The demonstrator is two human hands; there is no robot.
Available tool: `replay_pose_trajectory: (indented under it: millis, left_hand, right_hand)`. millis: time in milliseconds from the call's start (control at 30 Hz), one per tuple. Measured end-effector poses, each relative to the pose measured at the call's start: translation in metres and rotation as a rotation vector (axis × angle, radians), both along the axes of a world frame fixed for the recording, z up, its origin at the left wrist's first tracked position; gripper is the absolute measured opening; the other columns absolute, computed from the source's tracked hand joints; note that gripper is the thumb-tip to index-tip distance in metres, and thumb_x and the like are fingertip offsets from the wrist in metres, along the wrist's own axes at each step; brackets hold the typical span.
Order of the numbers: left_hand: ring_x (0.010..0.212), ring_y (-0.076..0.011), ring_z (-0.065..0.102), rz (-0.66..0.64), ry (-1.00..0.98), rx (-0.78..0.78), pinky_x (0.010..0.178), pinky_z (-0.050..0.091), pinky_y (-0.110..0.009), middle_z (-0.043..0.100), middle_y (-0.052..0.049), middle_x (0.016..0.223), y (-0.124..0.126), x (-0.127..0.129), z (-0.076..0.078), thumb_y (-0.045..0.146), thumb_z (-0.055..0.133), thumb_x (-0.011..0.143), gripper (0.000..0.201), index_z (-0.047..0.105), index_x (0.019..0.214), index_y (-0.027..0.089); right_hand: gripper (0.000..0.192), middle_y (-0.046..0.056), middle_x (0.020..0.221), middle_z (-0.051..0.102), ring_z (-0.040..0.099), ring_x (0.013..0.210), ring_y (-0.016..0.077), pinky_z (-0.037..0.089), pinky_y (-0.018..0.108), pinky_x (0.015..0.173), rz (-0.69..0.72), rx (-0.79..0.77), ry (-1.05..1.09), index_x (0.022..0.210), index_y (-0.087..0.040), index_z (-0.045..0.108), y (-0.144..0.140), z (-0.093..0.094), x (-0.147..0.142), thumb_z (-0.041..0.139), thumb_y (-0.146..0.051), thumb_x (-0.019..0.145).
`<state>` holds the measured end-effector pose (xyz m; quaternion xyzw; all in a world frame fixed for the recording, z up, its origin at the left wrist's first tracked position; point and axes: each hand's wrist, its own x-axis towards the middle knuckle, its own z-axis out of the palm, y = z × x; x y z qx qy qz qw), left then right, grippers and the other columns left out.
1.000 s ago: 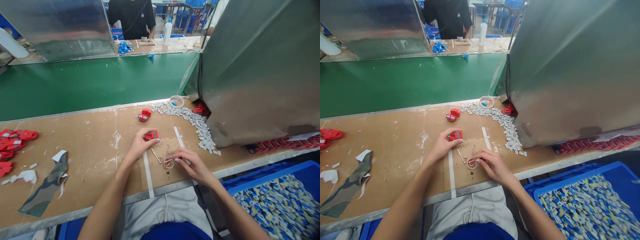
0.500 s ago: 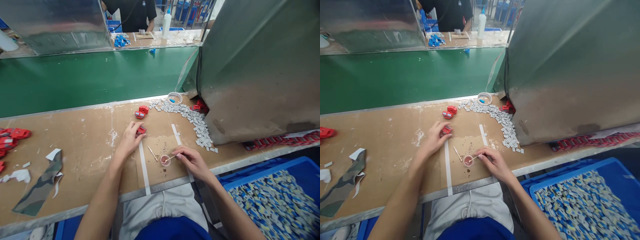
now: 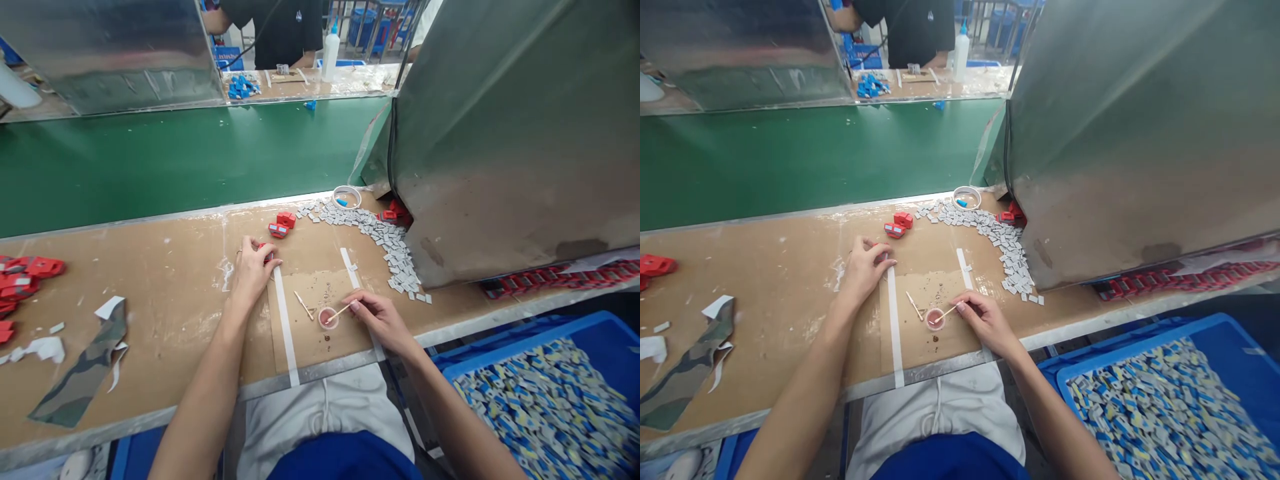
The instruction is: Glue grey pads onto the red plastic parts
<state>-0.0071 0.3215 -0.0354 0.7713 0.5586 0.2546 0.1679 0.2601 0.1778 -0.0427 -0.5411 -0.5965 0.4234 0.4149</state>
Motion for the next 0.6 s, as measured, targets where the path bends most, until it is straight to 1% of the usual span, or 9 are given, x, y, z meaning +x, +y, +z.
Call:
replay_pose_trajectory:
  millis: [67, 133, 200, 300, 367, 467, 533, 600]
  left_hand:
    - [0.098, -0.024, 0.063, -0.05, -0.044, -0.005, 0.092, 0.052, -0.041, 0.054, -0.007, 0.113, 0.0, -0.002, 0.004, 0.02, 0.071, 0.086, 0.017, 0.072, 0.103, 0.023]
    - [0.099, -0.0233, 0.065, -0.106, -0.14, -0.015, 0.091, 0.052, -0.038, 0.061, -0.007, 0.114, -0.002, -0.001, 0.008, 0.019, 0.065, 0.089, 0.024, 0.068, 0.112, 0.023]
    - [0.099, -0.0228, 0.066, -0.123, -0.245, -0.041, 0.088, 0.052, -0.035, 0.067, -0.007, 0.113, -0.006, 0.003, 0.009, 0.016, 0.061, 0.089, 0.03, 0.064, 0.118, 0.022]
    - [0.093, -0.0224, 0.067, -0.096, -0.318, -0.093, 0.083, 0.052, -0.034, 0.071, -0.007, 0.107, -0.009, 0.01, 0.007, 0.015, 0.06, 0.087, 0.028, 0.063, 0.115, 0.02]
    - [0.092, -0.0229, 0.067, -0.12, -0.328, -0.107, 0.083, 0.052, -0.034, 0.072, -0.007, 0.105, -0.01, 0.014, 0.004, 0.018, 0.063, 0.086, 0.025, 0.065, 0.111, 0.02]
    - [0.095, -0.0236, 0.067, -0.197, -0.344, -0.092, 0.087, 0.052, -0.036, 0.073, -0.008, 0.107, -0.01, 0.018, -0.001, 0.017, 0.067, 0.084, 0.025, 0.067, 0.109, 0.02]
    - [0.096, -0.0235, 0.066, -0.235, -0.346, -0.076, 0.088, 0.051, -0.036, 0.073, -0.007, 0.105, -0.008, 0.019, -0.004, 0.014, 0.067, 0.083, 0.023, 0.068, 0.106, 0.019]
    - [0.093, -0.023, 0.066, -0.239, -0.345, -0.069, 0.085, 0.051, -0.035, 0.072, -0.007, 0.099, -0.006, 0.021, -0.008, 0.014, 0.068, 0.083, 0.018, 0.068, 0.101, 0.018]
  right_hand:
    - [0.04, 0.005, 0.08, 0.07, 0.062, 0.07, 0.0167, 0.05, 0.026, 0.064, -0.006, -0.006, 0.01, 0.092, -0.018, 0.073, 0.001, -0.002, 0.0, 0.055, -0.053, 0.099]
    - [0.04, 0.005, 0.079, 0.069, 0.062, 0.069, 0.0164, 0.05, 0.026, 0.063, -0.015, -0.008, 0.013, 0.09, -0.018, 0.072, 0.001, -0.003, 0.0, 0.055, -0.053, 0.099]
    - [0.04, 0.005, 0.079, 0.068, 0.061, 0.069, 0.0163, 0.05, 0.026, 0.064, -0.018, -0.006, 0.01, 0.088, -0.018, 0.072, 0.002, -0.004, -0.001, 0.055, -0.052, 0.099]
    - [0.041, 0.005, 0.079, 0.069, 0.061, 0.07, 0.0163, 0.049, 0.026, 0.065, -0.013, -0.01, 0.017, 0.088, -0.018, 0.072, 0.001, -0.004, -0.002, 0.055, -0.053, 0.098]
    - [0.041, 0.005, 0.078, 0.068, 0.06, 0.069, 0.0163, 0.049, 0.027, 0.065, -0.008, -0.031, 0.039, 0.087, -0.018, 0.072, 0.002, -0.002, -0.002, 0.056, -0.054, 0.098]
    - [0.041, 0.004, 0.075, 0.066, 0.059, 0.067, 0.0161, 0.048, 0.027, 0.064, 0.022, -0.057, 0.085, 0.086, -0.018, 0.071, 0.008, 0.01, 0.002, 0.058, -0.055, 0.096]
    - [0.04, 0.004, 0.075, 0.066, 0.059, 0.068, 0.0163, 0.048, 0.027, 0.064, 0.06, -0.057, 0.105, 0.085, -0.018, 0.071, 0.019, 0.024, 0.006, 0.059, -0.054, 0.096]
    - [0.039, 0.005, 0.076, 0.066, 0.058, 0.069, 0.0165, 0.047, 0.028, 0.065, 0.106, -0.043, 0.11, 0.083, -0.018, 0.071, 0.035, 0.042, 0.008, 0.061, -0.053, 0.095]
